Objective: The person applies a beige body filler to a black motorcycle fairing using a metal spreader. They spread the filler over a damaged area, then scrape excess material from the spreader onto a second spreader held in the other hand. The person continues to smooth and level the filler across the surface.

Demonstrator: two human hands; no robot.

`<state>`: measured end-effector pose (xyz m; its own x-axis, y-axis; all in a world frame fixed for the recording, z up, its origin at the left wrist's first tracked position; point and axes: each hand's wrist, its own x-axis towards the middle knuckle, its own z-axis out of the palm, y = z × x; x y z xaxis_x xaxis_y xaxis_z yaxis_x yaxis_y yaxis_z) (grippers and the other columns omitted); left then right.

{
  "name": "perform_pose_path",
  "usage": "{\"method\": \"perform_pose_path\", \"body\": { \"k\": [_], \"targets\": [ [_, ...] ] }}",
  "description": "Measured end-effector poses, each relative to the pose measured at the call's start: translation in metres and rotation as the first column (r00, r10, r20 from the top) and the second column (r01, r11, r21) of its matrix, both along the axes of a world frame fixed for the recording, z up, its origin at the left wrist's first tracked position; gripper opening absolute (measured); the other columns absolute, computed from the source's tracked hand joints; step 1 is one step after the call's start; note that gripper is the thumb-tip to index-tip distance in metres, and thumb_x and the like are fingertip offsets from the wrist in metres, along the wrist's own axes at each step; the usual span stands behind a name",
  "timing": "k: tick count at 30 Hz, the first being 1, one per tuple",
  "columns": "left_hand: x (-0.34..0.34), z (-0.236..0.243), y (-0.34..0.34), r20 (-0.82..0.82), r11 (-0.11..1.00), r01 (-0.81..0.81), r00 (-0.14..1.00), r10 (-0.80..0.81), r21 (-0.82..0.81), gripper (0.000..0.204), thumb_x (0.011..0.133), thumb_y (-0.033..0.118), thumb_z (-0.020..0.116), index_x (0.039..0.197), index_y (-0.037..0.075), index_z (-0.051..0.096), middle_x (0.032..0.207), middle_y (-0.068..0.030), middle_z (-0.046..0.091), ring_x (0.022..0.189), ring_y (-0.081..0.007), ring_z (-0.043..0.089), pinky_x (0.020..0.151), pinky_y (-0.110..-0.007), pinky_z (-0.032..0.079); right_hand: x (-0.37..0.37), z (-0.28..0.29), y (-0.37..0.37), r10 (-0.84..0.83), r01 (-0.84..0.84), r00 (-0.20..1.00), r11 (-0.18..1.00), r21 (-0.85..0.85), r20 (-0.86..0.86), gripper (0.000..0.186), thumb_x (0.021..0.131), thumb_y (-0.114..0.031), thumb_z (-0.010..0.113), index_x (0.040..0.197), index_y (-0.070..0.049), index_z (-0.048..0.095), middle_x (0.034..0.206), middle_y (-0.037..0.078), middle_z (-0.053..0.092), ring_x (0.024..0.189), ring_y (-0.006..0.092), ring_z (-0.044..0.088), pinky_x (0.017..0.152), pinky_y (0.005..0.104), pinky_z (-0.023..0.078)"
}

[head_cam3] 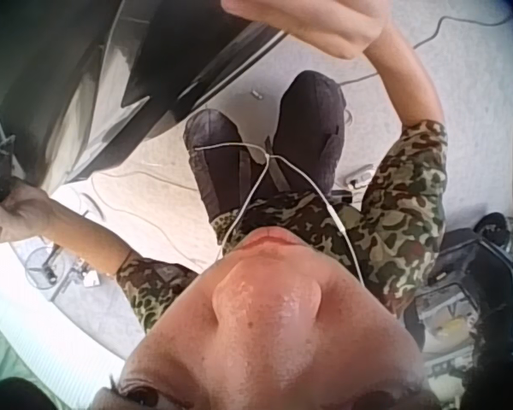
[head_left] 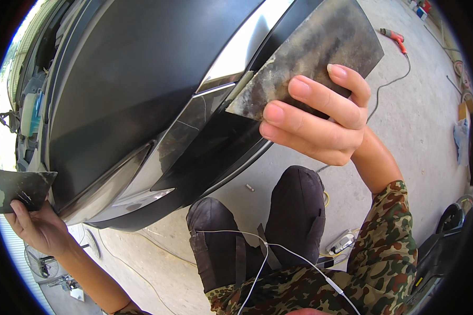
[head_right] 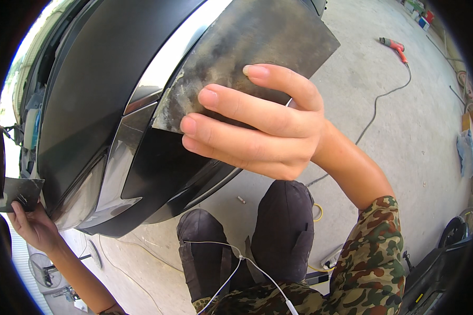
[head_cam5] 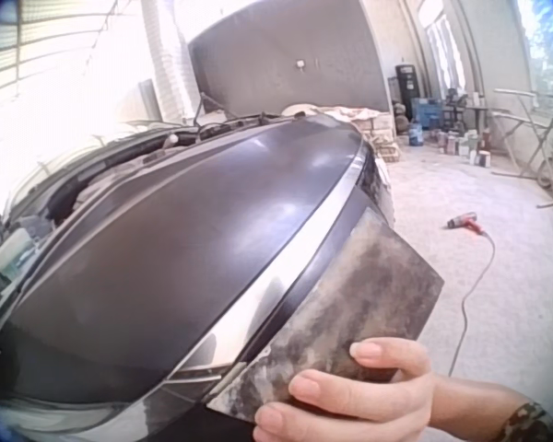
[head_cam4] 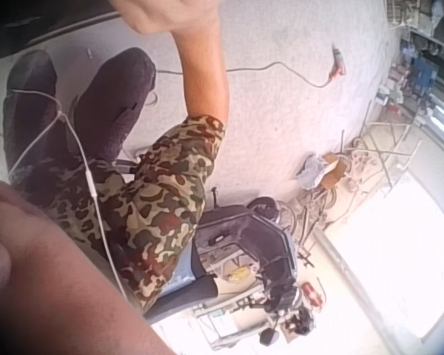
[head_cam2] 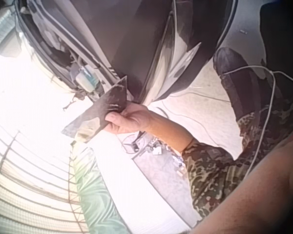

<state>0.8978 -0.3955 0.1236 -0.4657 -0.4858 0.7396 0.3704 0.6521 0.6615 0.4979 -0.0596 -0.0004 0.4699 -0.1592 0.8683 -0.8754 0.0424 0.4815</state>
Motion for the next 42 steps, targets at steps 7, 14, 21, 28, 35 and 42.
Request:
{"method": "perform_pose_path", "body": {
  "k": [7,14,21,28,35,42],
  "targets": [
    [0.0006,0.0023,0.0022,-0.02,1.0,-0.015,1.0,0.015,0.002,0.034,0.114,0.018,0.052,0.141,0.0,0.06,0.134,-0.0159,0.068,0.123,-0.0272,0.067,0.105,-0.049,0.052,-0.0017,-0.0013,-0.0023,-0.017,0.018,1.0,1.0,0.02,-0.009,0.018,0.084,-0.018,0.085,0.102,-0.017,0.084,0.116,-0.009,0.076,0.111,0.016,0.073,0.102,0.0438,0.052],
    [-0.001,0.003,0.0004,-0.006,1.0,0.023,1.0,-0.023,0.008,0.033,0.113,0.017,0.053,0.14,0.0,0.06,0.134,-0.0156,0.068,0.123,-0.0266,0.066,0.104,-0.048,0.052,-0.0009,-0.0008,-0.0027,-0.017,0.017,1.0,1.0,-0.005,-0.012,0.019,0.083,-0.016,0.085,0.102,-0.018,0.085,0.117,-0.008,0.076,0.112,0.0171,0.073,0.102,0.0444,0.052],
    [-0.0002,0.0043,0.0009,-0.001,1.0,0.022,1.0,-0.022,-0.004,0.032,0.113,0.018,0.054,0.139,0.0,0.061,0.134,-0.0152,0.069,0.122,-0.0265,0.066,0.104,-0.047,0.052,-0.0026,-0.0029,-0.0058,-0.025,0.025,1.0,0.999,0.022,0.001,0.017,0.083,-0.015,0.084,0.1,-0.018,0.086,0.116,-0.007,0.076,0.113,0.0178,0.073,0.103,0.0451,0.052],
    [-0.0041,0.0014,0.0003,-0.013,0.998,-0.057,0.998,0.057,0.002,0.032,0.113,0.018,0.053,0.139,0.0,0.061,0.134,-0.0158,0.069,0.122,-0.0268,0.067,0.105,-0.047,0.051,0.0001,-0.0053,-0.0038,0.004,-0.004,1.0,1.0,0.0,-0.002,0.018,0.083,-0.015,0.084,0.1,-0.019,0.086,0.117,-0.007,0.077,0.112,0.0177,0.073,0.104,0.0449,0.051],
    [-0.0047,0.0035,0.0013,-0.011,1.0,-0.009,1.0,0.008,-0.01,0.032,0.113,0.018,0.053,0.138,-0.001,0.061,0.133,-0.0161,0.069,0.121,-0.0262,0.067,0.104,-0.047,0.052,-0.0003,-0.0045,-0.0098,0.01,-0.01,1.0,1.0,-0.006,0.006,0.019,0.082,-0.016,0.085,0.101,-0.018,0.086,0.117,-0.006,0.076,0.111,0.018,0.073,0.102,0.0445,0.052],
    [-0.0063,0.0068,0.0051,-0.007,1.0,0.014,1.0,-0.014,-0.006,0.031,0.113,0.018,0.053,0.137,0.0,0.062,0.133,-0.0154,0.069,0.12,-0.0258,0.068,0.104,-0.047,0.052,-0.0031,-0.0095,-0.0071,-0.019,0.019,1.0,1.0,0.022,0.023,0.019,0.083,-0.016,0.084,0.101,-0.018,0.086,0.118,-0.006,0.076,0.113,0.0181,0.072,0.103,0.0454,0.051]
  ]
}}
